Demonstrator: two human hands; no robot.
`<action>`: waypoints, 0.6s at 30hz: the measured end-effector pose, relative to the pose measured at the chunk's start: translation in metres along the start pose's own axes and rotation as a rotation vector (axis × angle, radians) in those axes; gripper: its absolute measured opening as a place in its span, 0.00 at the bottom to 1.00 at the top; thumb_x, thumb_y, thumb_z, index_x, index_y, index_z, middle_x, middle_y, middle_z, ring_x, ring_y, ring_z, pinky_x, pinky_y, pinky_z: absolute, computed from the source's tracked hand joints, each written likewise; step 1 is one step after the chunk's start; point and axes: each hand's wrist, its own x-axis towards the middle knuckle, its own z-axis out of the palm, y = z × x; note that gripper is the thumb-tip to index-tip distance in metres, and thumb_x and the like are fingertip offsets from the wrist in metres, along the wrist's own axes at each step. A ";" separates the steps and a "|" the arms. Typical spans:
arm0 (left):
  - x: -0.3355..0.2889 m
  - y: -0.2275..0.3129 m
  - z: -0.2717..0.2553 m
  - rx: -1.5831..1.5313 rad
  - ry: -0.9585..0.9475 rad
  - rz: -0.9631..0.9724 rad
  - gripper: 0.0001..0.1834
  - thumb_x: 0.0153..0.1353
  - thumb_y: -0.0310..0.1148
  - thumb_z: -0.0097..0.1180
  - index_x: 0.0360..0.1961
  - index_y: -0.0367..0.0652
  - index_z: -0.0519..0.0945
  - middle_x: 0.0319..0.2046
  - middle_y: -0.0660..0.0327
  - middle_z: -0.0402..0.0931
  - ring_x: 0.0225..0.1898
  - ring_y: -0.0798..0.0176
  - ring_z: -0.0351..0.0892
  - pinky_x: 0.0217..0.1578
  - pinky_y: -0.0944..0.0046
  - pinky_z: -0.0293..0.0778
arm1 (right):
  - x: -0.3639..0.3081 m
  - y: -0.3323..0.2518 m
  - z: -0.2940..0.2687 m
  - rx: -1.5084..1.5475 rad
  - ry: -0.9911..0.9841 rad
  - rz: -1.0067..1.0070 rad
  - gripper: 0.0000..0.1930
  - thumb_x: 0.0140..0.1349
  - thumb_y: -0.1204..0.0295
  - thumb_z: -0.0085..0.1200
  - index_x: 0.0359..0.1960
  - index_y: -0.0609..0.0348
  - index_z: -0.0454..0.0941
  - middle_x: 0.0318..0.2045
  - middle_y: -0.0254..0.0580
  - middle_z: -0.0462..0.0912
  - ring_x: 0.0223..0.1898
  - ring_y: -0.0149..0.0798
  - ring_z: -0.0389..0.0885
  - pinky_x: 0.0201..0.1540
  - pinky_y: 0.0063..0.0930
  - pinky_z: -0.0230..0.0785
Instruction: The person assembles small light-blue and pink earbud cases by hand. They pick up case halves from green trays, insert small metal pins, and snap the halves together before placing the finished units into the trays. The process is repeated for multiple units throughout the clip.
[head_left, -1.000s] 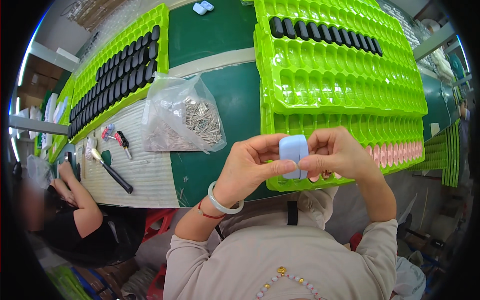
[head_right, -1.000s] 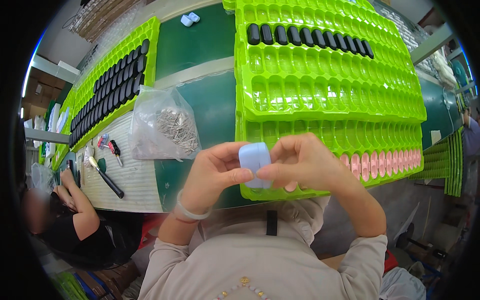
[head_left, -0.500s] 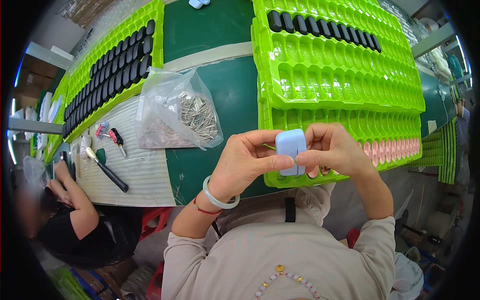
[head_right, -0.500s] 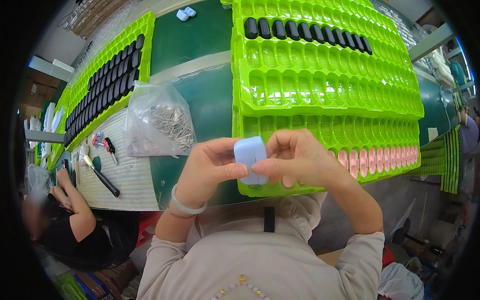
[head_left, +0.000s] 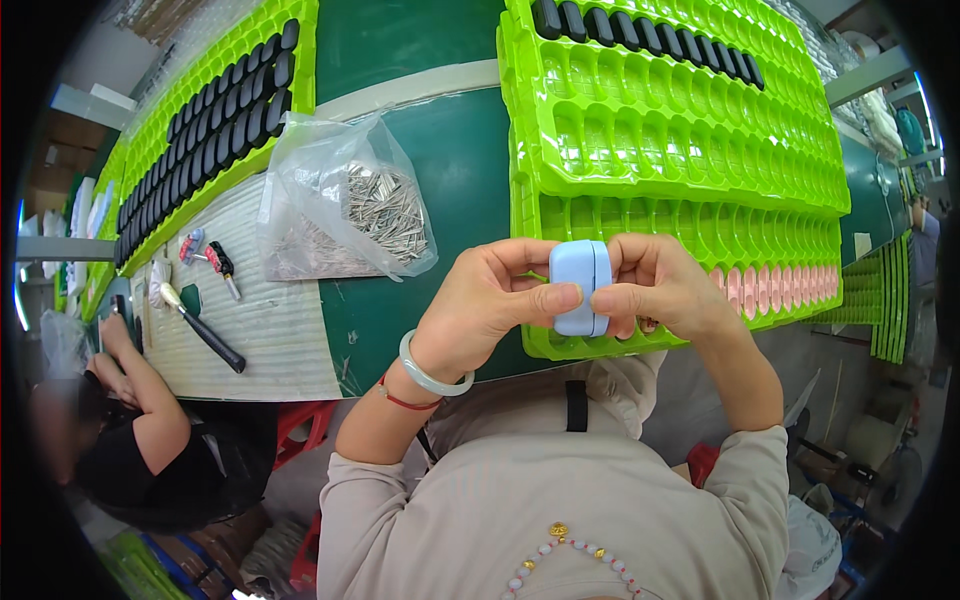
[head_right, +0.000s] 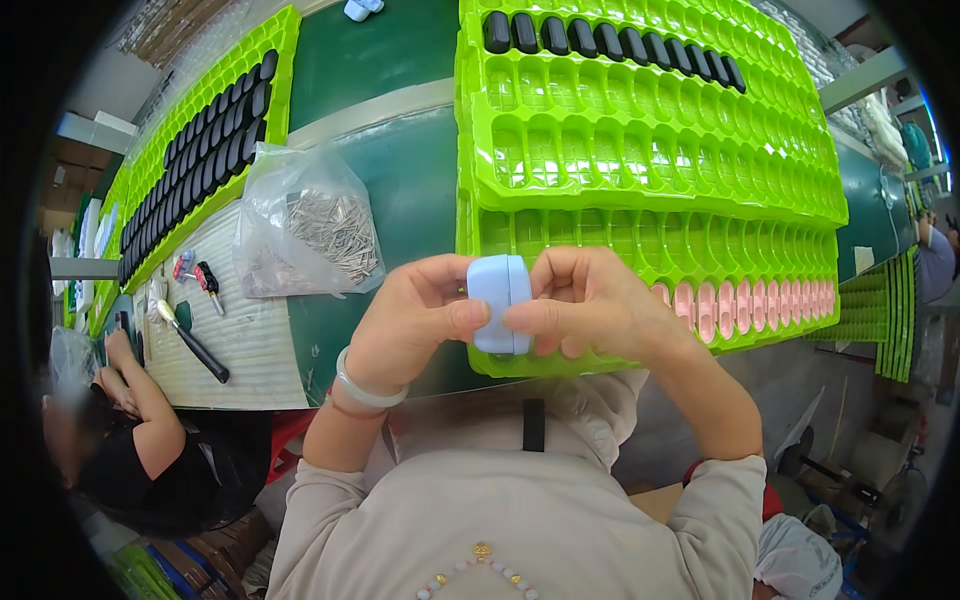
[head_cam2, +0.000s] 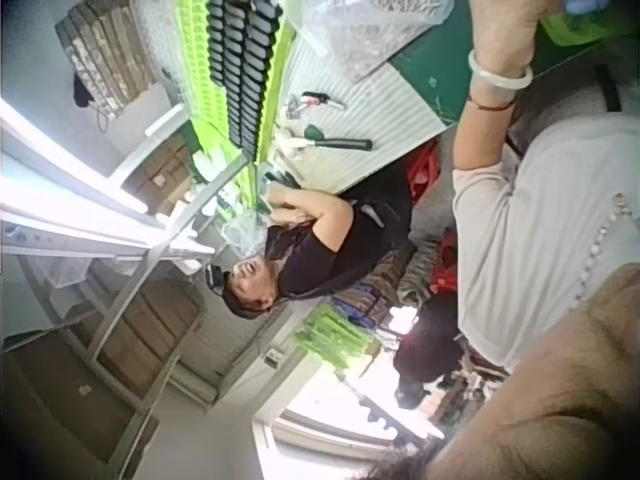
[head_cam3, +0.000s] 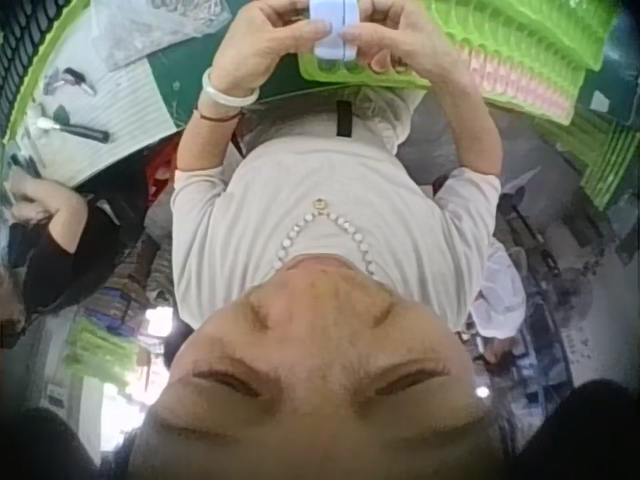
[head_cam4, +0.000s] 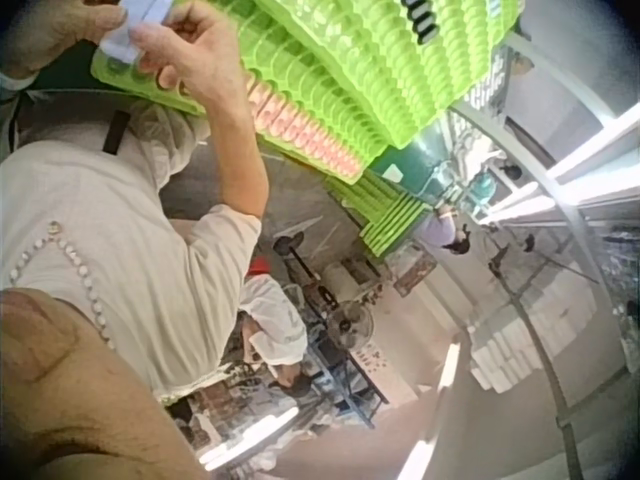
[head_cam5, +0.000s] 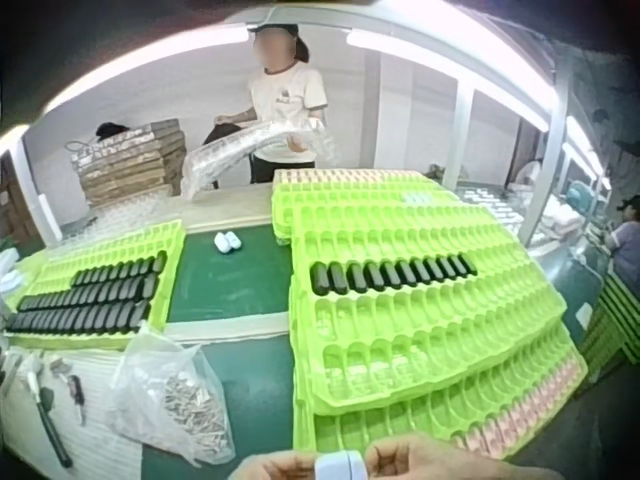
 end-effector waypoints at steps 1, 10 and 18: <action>0.000 0.000 0.000 -0.004 -0.003 0.005 0.21 0.50 0.30 0.64 0.44 0.30 0.74 0.36 0.58 0.77 0.35 0.70 0.78 0.35 0.73 0.73 | 0.000 -0.001 0.001 -0.004 0.006 0.005 0.14 0.50 0.63 0.62 0.29 0.57 0.72 0.25 0.33 0.78 0.22 0.22 0.75 0.21 0.12 0.60; 0.002 0.000 -0.001 -0.014 -0.035 -0.020 0.21 0.52 0.31 0.62 0.44 0.31 0.74 0.37 0.58 0.77 0.35 0.70 0.77 0.37 0.72 0.73 | 0.001 0.000 -0.001 0.009 -0.010 -0.005 0.14 0.50 0.62 0.62 0.28 0.58 0.72 0.23 0.34 0.78 0.22 0.23 0.76 0.20 0.13 0.60; 0.001 -0.007 -0.007 -0.122 -0.083 -0.035 0.19 0.55 0.30 0.58 0.47 0.32 0.72 0.38 0.59 0.77 0.36 0.69 0.77 0.38 0.70 0.73 | 0.000 -0.003 -0.001 0.041 -0.057 -0.016 0.15 0.51 0.59 0.60 0.27 0.57 0.73 0.24 0.33 0.79 0.22 0.24 0.77 0.19 0.13 0.59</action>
